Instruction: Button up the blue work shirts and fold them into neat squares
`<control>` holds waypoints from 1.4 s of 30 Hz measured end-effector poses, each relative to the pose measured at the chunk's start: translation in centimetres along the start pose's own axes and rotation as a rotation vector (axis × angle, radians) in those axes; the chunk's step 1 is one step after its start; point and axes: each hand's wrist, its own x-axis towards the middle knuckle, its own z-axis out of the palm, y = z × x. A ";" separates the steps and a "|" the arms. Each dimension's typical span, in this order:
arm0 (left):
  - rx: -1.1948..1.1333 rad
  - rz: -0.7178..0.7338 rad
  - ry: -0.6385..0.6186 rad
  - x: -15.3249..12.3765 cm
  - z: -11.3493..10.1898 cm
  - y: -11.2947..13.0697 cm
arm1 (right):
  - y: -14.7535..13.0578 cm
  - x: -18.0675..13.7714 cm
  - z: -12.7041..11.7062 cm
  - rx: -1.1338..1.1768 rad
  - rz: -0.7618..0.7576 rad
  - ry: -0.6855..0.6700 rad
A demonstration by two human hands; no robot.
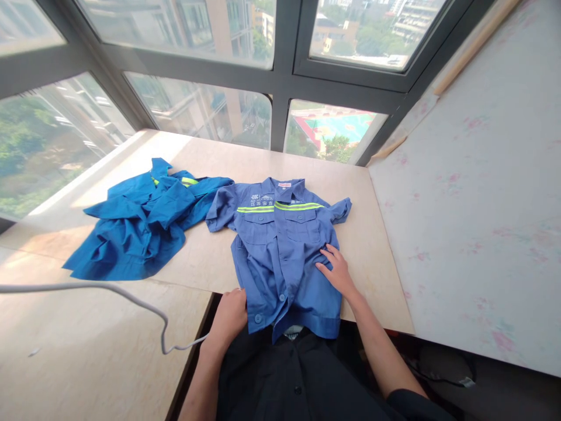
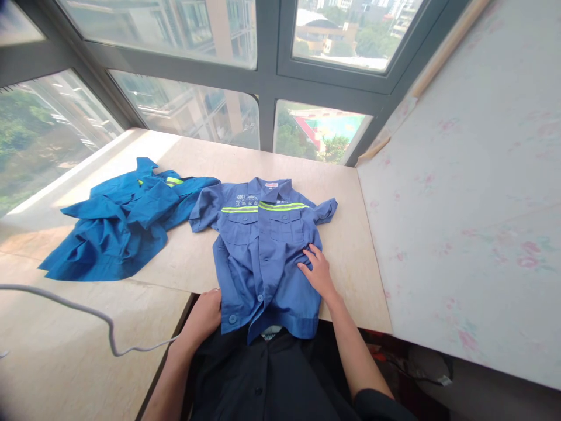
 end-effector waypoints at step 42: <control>-0.195 0.447 -0.013 0.0 -1.3 5.5 | -16.0 13.1 5.5 -0.047 -0.159 -0.699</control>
